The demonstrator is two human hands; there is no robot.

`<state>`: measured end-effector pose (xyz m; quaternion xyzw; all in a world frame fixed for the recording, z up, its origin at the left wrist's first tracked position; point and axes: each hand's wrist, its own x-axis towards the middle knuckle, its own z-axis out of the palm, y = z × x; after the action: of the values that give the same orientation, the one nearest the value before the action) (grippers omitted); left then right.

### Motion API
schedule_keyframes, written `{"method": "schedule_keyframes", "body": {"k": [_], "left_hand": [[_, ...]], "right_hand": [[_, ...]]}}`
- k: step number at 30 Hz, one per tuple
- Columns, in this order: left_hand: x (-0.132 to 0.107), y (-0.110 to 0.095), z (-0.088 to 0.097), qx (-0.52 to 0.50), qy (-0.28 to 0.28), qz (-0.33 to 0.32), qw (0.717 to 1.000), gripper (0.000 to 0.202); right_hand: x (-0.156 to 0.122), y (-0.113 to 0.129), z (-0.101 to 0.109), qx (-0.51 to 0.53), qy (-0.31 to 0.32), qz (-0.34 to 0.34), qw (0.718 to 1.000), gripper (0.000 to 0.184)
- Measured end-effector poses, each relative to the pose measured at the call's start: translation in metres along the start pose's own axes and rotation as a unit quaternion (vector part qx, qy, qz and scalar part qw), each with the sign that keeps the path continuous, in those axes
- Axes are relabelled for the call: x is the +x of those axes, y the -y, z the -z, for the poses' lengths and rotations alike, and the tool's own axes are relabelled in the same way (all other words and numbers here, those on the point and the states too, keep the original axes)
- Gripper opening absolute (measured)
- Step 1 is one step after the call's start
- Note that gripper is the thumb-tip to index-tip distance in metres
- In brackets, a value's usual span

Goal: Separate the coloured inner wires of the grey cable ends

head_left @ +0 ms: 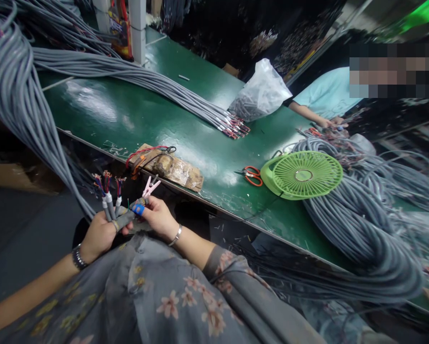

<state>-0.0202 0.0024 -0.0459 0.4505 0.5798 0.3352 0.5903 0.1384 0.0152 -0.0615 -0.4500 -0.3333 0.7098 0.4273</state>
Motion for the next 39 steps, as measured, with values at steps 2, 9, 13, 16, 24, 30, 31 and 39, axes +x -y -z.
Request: {"method": "schedule_keyframes", "body": {"k": [2, 9, 13, 16, 24, 30, 31, 39], "left_hand": [[-0.002, -0.003, -0.002, -0.003, -0.016, 0.008, 1.000, 0.027], [-0.007, -0.019, -0.008, -0.069, -0.052, 0.022, 0.996, 0.027], [-0.006, -0.018, -0.008, -0.078, -0.054, 0.017, 0.995, 0.028], [-0.004, -0.013, -0.007, -0.065, -0.050, 0.005, 0.997, 0.031], [-0.005, -0.009, -0.006, -0.045, -0.076, -0.020, 0.996, 0.033], [-0.006, -0.016, -0.011, -0.081, -0.088, -0.012, 0.993, 0.033], [-0.006, -0.017, -0.011, -0.090, -0.083, -0.010, 0.992, 0.034], [-0.002, -0.022, 0.006, -0.127, 0.054, 0.025, 0.990, 0.035]], "right_hand": [[0.000, -0.001, -0.001, -0.002, -0.005, 0.001, 1.000, 0.052], [-0.002, 0.001, 0.004, 0.004, 0.028, -0.010, 1.000, 0.057], [-0.003, 0.000, 0.006, 0.001, 0.028, -0.023, 0.999, 0.056], [-0.002, -0.001, 0.004, -0.002, 0.014, -0.021, 1.000, 0.053], [-0.005, -0.001, -0.001, 0.001, -0.018, -0.024, 1.000, 0.059], [-0.006, -0.002, -0.003, -0.001, -0.021, -0.009, 1.000, 0.058], [-0.006, -0.002, -0.002, 0.002, -0.017, -0.007, 1.000, 0.058], [0.001, -0.003, 0.027, 0.077, 0.080, 0.001, 0.994, 0.061]]}}
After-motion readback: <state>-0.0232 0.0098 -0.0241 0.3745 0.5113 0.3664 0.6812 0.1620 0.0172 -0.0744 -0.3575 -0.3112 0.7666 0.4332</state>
